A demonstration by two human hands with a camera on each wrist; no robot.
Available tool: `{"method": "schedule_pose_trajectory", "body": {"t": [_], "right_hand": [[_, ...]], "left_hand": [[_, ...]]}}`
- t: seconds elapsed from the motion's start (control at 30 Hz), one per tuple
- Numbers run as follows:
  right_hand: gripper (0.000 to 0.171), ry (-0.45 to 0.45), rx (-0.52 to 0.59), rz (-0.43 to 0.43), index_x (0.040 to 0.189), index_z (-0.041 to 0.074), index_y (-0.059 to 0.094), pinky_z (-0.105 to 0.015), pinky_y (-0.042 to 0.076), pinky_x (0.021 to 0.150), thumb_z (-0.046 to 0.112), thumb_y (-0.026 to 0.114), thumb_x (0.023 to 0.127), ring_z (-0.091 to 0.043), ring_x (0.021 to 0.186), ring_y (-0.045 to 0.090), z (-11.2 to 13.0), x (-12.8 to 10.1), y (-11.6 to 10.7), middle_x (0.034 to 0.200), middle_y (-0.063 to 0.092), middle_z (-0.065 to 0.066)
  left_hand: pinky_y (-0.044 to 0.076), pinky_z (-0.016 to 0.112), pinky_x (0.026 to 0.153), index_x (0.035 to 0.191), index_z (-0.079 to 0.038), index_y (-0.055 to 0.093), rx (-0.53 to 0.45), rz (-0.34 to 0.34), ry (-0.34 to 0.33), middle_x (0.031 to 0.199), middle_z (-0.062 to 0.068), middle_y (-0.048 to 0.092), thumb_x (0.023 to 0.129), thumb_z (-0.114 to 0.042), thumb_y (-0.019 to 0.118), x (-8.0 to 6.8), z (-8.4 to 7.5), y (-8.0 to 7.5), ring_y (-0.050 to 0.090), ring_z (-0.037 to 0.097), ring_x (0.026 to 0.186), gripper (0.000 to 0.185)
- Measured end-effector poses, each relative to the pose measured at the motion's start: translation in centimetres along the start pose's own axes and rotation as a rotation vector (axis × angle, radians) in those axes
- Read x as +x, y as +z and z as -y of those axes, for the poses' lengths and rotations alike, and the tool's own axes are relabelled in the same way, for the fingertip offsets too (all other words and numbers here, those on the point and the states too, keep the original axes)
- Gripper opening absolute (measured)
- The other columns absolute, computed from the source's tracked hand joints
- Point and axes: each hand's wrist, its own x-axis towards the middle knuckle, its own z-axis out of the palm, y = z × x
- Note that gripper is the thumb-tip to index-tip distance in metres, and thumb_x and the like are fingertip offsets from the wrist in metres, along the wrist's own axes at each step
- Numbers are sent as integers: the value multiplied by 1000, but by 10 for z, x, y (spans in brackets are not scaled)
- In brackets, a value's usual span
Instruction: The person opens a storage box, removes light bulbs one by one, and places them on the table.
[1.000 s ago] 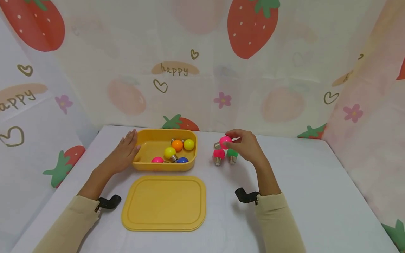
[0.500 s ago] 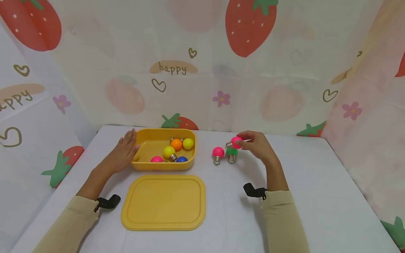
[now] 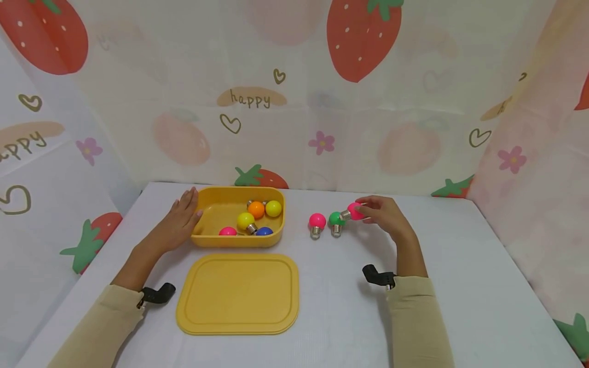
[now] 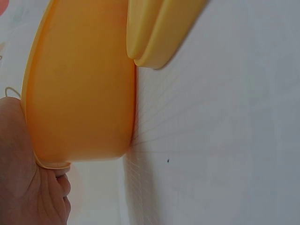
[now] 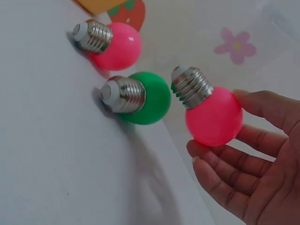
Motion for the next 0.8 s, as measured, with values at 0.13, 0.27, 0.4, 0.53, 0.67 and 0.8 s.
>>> {"method": "schedule_pose_trajectory", "body": {"t": [0.13, 0.27, 0.4, 0.53, 0.67, 0.8], "right_hand": [[50, 29, -30, 15, 141, 1, 55, -42, 52, 102, 32, 62, 102, -33, 113, 66, -5, -2, -4, 133, 62, -20], [47, 42, -50, 9, 138, -3, 56, -39, 53, 98, 28, 62, 102, -34, 110, 66, -9, -2, -5, 128, 64, -20], [48, 61, -63, -4, 137, -3, 57, -35, 54, 95, 29, 63, 102, -31, 107, 65, -13, -2, -6, 125, 65, -18], [47, 65, -73, -8, 135, -3, 59, -31, 54, 90, 29, 64, 101, -26, 99, 64, -17, -1, -6, 117, 68, -13], [46, 62, -67, -16, 134, -4, 60, -28, 53, 81, 27, 66, 100, -21, 87, 66, -20, 0, -3, 104, 70, -6], [47, 74, -84, -41, 137, -2, 60, -26, 52, 78, 27, 65, 100, -18, 83, 66, -23, 3, 1, 104, 70, -7]], "left_hand": [[3, 58, 123, 157, 12, 2, -2, -3, 4, 166, 28, 0, 112, -31, 29, 0, 2, 1, -1, 43, 154, 68], [3, 57, 123, 157, 12, 2, -5, -1, 2, 167, 27, -1, 112, -31, 30, -1, 1, 1, -1, 42, 154, 68], [2, 57, 123, 157, 11, 1, -6, -1, 5, 167, 27, -1, 112, -31, 30, -1, 1, 1, -1, 42, 154, 68], [4, 58, 123, 157, 12, 1, 0, -8, 9, 167, 27, -1, 112, -32, 29, -1, 1, 2, -1, 42, 154, 68], [5, 59, 122, 157, 12, 2, -1, -14, 13, 167, 28, 0, 112, -32, 30, -1, 1, 1, 0, 42, 154, 68], [5, 59, 122, 157, 12, 2, -2, -15, 15, 167, 28, 1, 112, -31, 30, -1, 0, 0, 0, 43, 154, 68]]}}
